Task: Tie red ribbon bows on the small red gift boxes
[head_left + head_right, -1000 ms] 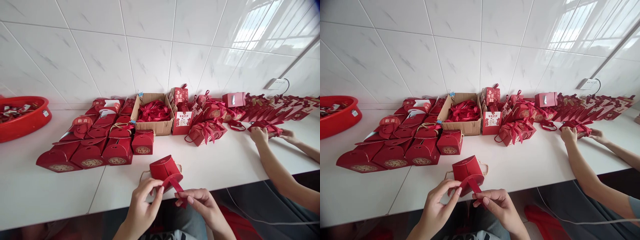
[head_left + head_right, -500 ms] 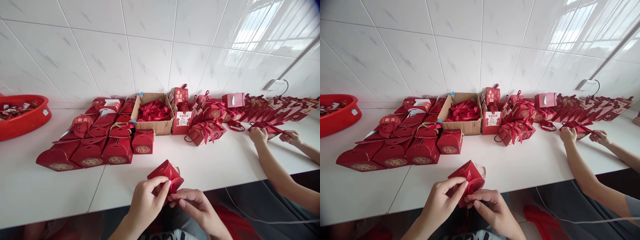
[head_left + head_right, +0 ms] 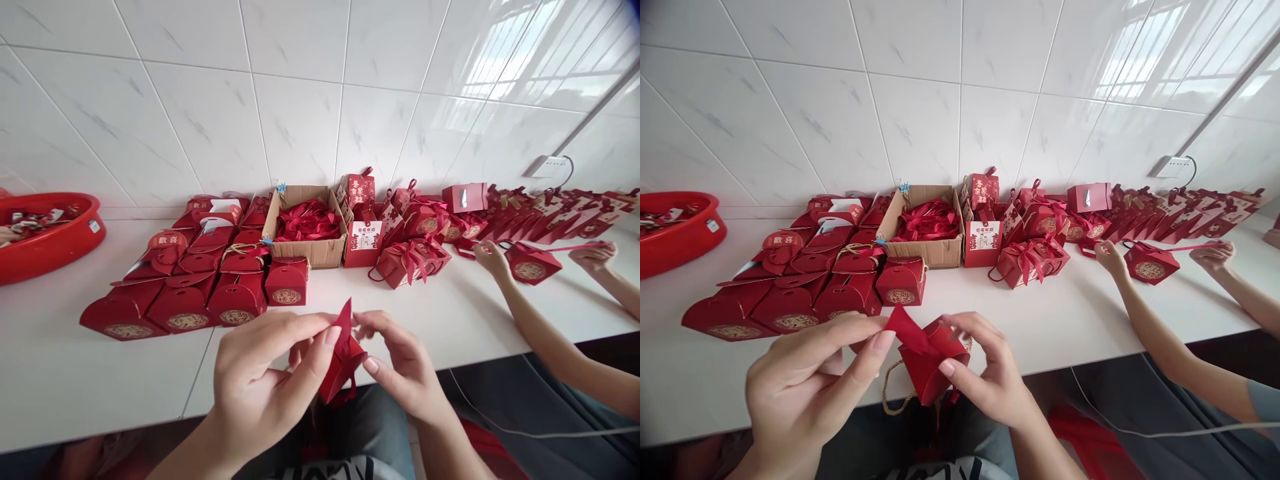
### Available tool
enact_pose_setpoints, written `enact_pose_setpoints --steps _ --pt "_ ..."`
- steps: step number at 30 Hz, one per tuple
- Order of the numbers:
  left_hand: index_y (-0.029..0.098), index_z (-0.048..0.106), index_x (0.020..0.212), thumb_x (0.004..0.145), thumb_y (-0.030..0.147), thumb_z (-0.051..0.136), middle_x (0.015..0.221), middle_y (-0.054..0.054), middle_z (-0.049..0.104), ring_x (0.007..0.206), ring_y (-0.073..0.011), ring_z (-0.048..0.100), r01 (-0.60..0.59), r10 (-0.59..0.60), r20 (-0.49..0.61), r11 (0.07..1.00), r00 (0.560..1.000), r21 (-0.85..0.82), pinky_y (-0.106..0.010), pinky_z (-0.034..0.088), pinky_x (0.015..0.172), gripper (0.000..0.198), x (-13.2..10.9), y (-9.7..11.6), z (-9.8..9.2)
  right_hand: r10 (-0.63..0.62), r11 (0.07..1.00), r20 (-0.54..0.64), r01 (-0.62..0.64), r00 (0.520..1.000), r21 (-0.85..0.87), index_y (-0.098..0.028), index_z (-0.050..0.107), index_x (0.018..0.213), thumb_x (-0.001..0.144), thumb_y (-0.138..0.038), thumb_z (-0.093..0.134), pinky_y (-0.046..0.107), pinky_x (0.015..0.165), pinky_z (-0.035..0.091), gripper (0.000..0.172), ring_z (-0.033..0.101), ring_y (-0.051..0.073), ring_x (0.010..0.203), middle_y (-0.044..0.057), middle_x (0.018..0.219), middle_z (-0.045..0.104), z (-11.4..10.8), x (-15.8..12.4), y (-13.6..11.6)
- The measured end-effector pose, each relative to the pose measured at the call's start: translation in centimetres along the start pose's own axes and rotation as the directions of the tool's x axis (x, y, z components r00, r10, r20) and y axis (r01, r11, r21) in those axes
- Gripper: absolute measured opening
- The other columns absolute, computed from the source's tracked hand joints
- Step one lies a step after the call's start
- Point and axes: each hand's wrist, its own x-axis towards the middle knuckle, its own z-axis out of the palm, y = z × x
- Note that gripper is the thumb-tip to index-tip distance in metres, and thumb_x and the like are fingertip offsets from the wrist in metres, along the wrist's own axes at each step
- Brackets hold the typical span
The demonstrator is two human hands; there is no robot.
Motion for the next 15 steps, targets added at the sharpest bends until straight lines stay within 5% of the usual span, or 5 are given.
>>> enact_pose_setpoints --steps 2,5,9,13,15 --pt "0.022 0.063 0.090 0.074 0.005 0.066 0.067 0.007 0.065 0.049 -0.0055 0.054 -0.036 0.036 0.000 0.999 0.999 -0.002 -0.016 0.046 0.050 0.023 0.6 0.7 -0.2 -0.085 0.993 -0.001 0.084 0.996 0.088 -0.033 0.057 0.123 0.083 -0.020 0.067 0.033 0.089 0.044 0.043 0.057 0.018 0.098 0.003 0.106 0.064 0.9 1.7 -1.6" --pt "0.024 0.065 0.097 0.077 0.006 0.065 0.071 0.006 0.067 0.052 -0.0054 0.056 -0.023 0.025 0.044 0.999 0.999 -0.048 -0.017 0.048 0.056 0.027 -0.1 0.4 -0.2 -0.130 0.980 -0.004 0.129 0.992 0.153 -0.029 0.068 0.100 0.084 -0.014 0.064 0.032 0.078 0.046 0.022 0.058 0.015 0.079 0.000 0.084 0.066 1.4 3.0 -3.7" --pt "0.026 0.062 0.103 0.084 0.013 0.059 0.079 0.003 0.066 0.068 -0.0096 0.061 0.154 -0.140 0.143 0.984 0.980 -0.093 -0.020 0.049 0.064 0.023 -3.3 -2.5 0.2 -0.144 0.961 -0.108 0.166 0.984 0.223 -0.022 0.068 0.088 0.086 -0.017 0.062 0.032 0.067 0.043 0.008 0.055 0.015 0.068 0.001 0.070 0.062 0.2 2.3 -4.0" --pt "0.023 0.060 0.107 0.083 0.022 0.061 0.098 -0.004 0.064 0.089 -0.0167 0.062 0.318 -0.328 0.336 0.944 0.883 0.087 -0.027 0.051 0.077 0.024 -6.6 -5.9 1.5 0.010 0.950 -0.143 0.035 0.990 0.309 -0.021 0.061 0.080 0.090 -0.027 0.056 0.029 0.065 0.041 0.013 0.051 0.014 0.066 0.000 0.067 0.055 -0.6 1.5 -1.7" --pt "0.022 0.062 0.102 0.087 0.023 0.056 0.098 -0.005 0.064 0.092 -0.0182 0.062 0.346 -0.360 0.388 0.932 0.848 0.108 -0.029 0.051 0.079 0.017 -7.6 -6.9 2.2 0.124 0.970 -0.096 -0.100 0.988 0.221 -0.021 0.058 0.078 0.091 -0.029 0.054 0.029 0.069 0.042 0.016 0.051 0.014 0.070 0.000 0.072 0.055 -0.2 1.8 -0.5"
